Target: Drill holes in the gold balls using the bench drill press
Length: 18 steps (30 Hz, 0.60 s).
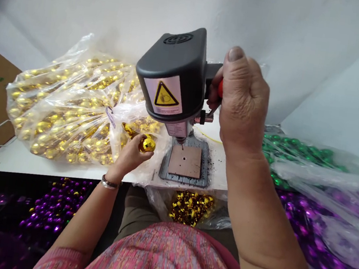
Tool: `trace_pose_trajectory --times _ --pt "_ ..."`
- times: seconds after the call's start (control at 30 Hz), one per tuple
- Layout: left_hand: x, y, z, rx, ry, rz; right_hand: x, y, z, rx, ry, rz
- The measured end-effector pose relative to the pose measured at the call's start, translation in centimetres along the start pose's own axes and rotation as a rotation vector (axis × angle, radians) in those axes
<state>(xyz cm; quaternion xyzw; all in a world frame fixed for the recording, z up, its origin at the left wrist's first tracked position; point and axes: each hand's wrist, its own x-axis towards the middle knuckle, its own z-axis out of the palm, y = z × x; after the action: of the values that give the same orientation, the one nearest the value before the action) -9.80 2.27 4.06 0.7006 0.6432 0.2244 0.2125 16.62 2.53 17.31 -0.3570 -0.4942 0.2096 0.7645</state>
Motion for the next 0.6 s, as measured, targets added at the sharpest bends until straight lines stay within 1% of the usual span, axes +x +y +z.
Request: trace_pose_trajectory --times 0.07,0.1,0.13,0.17,0.23,0.33,0.43,0.53,0.6 --pt "-1.2 0.3 0.5 -0.425 -0.071 0.004 0.1 0.1 0.0 0.026 0.008 -0.010" --pt "-1.7 0.5 0.8 -0.586 -0.118 -0.008 0.1 0.1 0.0 0.039 0.010 -0.016" --pt "-2.1 0.6 1.2 -0.696 -0.167 -0.018 0.1 0.1 0.1 0.051 0.010 -0.022" --pt "-2.4 0.8 1.6 -0.757 -0.209 -0.025 0.1 0.1 0.1 0.062 0.004 -0.027" --pt "-2.5 1.1 2.4 -0.776 -0.257 -0.035 0.2 0.0 0.1 0.074 -0.011 -0.035" --pt "-2.1 1.6 3.7 -0.752 -0.262 -0.043 0.9 0.0 0.3 0.056 -0.013 -0.028" --pt "-1.5 2.0 4.9 -0.784 -0.243 -0.051 2.1 0.3 0.6 0.021 -0.004 0.004" --pt "-1.1 2.3 5.9 -0.784 -0.190 -0.073 2.9 0.7 0.7 -0.006 -0.009 0.038" --pt "-0.9 2.4 6.5 -0.767 -0.159 -0.094 3.1 0.8 0.6 -0.010 -0.013 0.032"
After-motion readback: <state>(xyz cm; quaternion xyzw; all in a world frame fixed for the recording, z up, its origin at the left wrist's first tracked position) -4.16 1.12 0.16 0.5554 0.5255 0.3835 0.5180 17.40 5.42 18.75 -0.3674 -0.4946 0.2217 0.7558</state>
